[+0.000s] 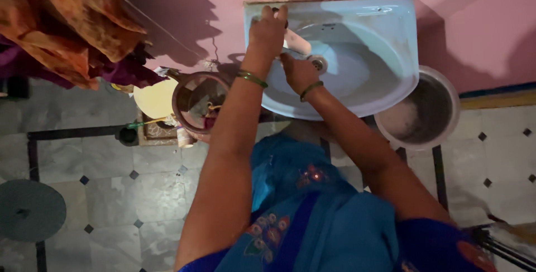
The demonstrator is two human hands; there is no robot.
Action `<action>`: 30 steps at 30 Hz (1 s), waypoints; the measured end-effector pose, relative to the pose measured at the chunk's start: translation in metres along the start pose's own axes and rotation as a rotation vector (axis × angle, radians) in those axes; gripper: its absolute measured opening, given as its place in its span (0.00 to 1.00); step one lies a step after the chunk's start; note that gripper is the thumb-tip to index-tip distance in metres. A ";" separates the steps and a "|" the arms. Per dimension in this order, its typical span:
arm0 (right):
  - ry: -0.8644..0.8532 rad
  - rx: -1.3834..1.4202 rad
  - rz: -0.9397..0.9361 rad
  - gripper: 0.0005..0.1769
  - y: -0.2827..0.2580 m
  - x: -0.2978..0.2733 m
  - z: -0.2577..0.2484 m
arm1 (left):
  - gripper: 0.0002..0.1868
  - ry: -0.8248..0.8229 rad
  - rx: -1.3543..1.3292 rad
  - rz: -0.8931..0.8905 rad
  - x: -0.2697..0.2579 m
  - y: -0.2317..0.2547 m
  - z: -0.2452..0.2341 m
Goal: The person scrubs the inside of a white wall-mounted sink using a small brush and running water. They repeatedly scrub the basin and faucet area while rinsing the brush under the tap.
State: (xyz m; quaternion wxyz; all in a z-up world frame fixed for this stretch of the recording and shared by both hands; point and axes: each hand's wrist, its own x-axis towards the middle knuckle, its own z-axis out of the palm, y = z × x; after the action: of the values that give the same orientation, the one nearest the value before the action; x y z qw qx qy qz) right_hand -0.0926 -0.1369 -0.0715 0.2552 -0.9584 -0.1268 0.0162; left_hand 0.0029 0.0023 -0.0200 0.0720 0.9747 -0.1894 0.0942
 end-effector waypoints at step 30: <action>-0.722 -0.227 0.375 0.22 0.120 -0.052 -0.081 | 0.34 -0.118 -0.114 -0.042 0.000 0.000 -0.006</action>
State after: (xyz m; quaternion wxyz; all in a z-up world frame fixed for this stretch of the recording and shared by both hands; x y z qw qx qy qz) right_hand -0.1070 -0.2894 -0.0619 0.0799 -0.9198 -0.0322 0.3828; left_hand 0.0018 0.0031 -0.0144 0.1178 0.9767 -0.1779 0.0239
